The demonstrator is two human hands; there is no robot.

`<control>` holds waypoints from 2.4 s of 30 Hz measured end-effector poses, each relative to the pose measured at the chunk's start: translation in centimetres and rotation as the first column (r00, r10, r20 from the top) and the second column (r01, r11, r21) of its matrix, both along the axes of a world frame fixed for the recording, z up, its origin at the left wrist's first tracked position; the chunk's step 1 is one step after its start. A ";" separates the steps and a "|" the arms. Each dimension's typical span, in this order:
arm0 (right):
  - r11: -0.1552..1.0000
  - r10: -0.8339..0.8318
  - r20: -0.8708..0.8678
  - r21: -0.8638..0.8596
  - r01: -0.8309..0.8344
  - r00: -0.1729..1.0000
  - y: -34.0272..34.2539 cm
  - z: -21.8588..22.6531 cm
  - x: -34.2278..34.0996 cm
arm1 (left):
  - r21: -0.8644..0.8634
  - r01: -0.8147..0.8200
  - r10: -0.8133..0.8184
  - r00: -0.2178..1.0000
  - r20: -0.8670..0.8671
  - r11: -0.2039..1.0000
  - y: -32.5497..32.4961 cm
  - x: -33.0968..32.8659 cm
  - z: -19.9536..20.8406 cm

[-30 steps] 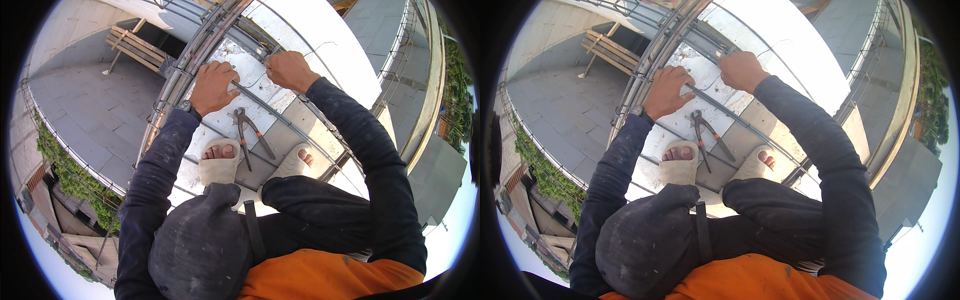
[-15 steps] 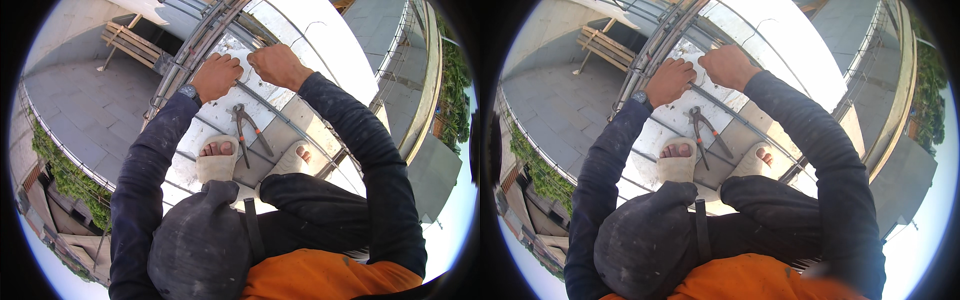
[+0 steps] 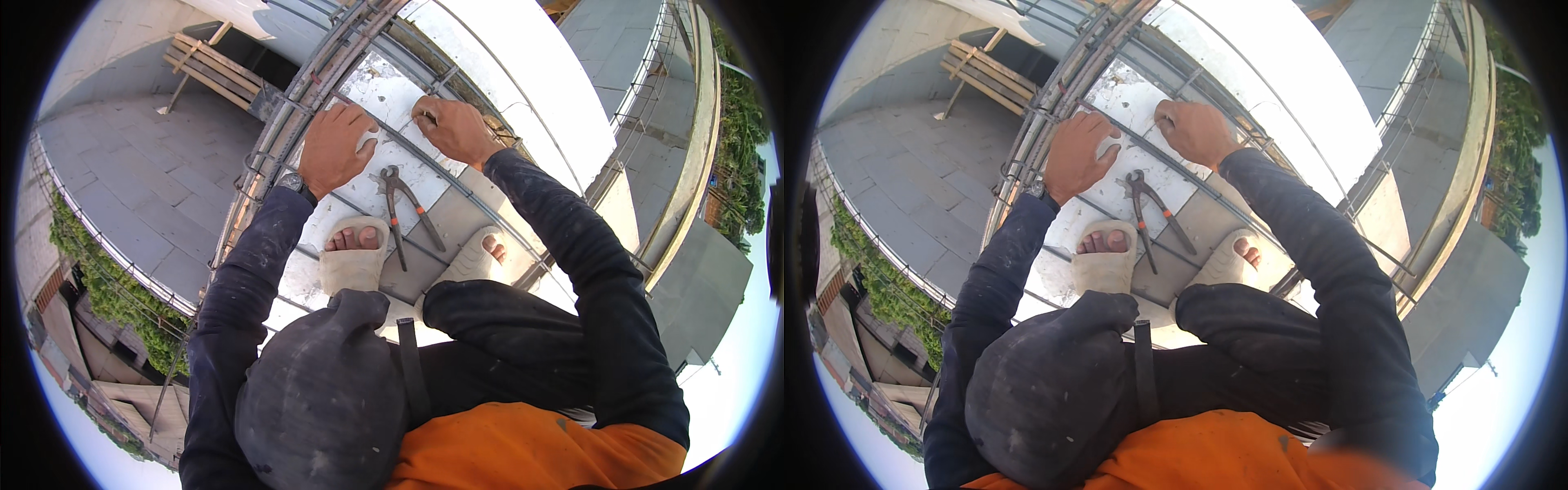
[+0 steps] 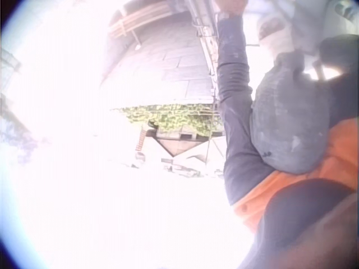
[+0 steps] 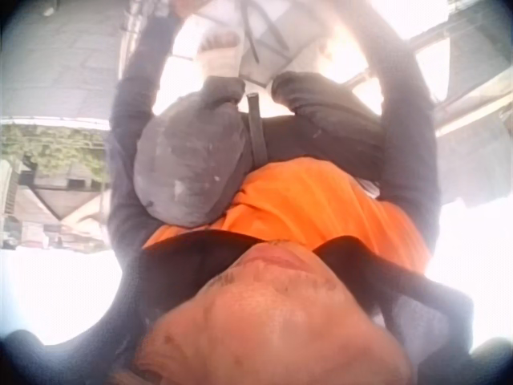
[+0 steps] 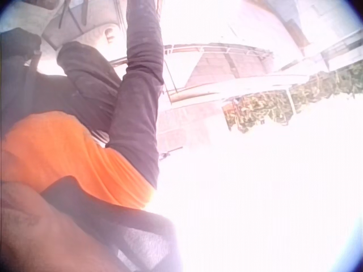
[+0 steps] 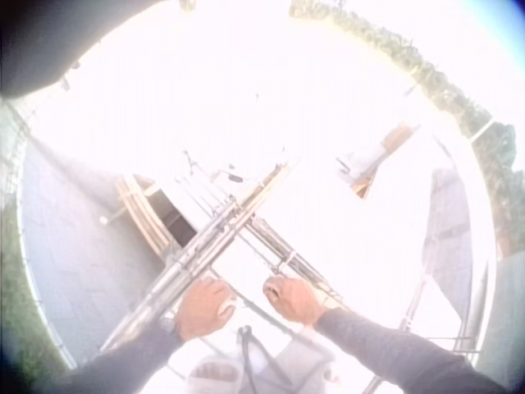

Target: The person uses a pair of pliers and wire to tie together steel reinforcement bars on top of a concrete structure.

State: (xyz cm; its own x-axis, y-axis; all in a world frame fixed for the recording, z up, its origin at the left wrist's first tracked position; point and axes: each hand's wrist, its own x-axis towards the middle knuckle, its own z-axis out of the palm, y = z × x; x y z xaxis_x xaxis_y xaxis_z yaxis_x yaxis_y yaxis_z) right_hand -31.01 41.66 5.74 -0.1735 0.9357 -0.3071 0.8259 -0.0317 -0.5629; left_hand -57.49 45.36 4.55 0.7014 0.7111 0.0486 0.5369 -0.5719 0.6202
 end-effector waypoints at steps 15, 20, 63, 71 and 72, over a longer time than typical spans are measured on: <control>0.982 -0.161 -0.176 -0.130 0.140 0.971 0.2 -0.6 -1.8 | 0.194 -0.140 0.127 0.989 0.076 0.971 -3.4 0.1 -2.6; 0.980 -0.190 -0.189 -0.086 0.177 0.963 -0.4 -1.0 -1.9 | 0.159 -0.161 0.147 0.984 0.097 0.974 -3.6 0.9 -2.2; 0.639 -0.609 -0.267 -0.723 0.262 0.746 0.4 2.9 -4.5 | -0.918 -0.236 0.820 0.553 0.144 0.320 -8.6 4.6 -0.6; 0.797 -0.050 -0.108 -0.604 -0.026 0.993 5.2 2.8 -4.4 | -0.980 -0.131 0.808 0.587 0.046 0.151 -7.3 3.4 -0.3; 0.792 -0.019 -0.100 -0.608 -0.046 0.995 5.6 2.9 -4.4 | -0.987 -0.101 0.815 0.578 0.042 0.123 -7.2 3.0 -0.2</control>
State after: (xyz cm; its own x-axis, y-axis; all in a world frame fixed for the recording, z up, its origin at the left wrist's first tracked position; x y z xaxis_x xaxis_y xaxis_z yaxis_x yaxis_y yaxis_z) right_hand -35.41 47.24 8.66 -0.2432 0.5572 -0.7939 0.7723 -0.3840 -0.5061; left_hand -54.49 38.17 4.31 0.2944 0.6862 -0.6652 -0.1339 0.7188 0.6822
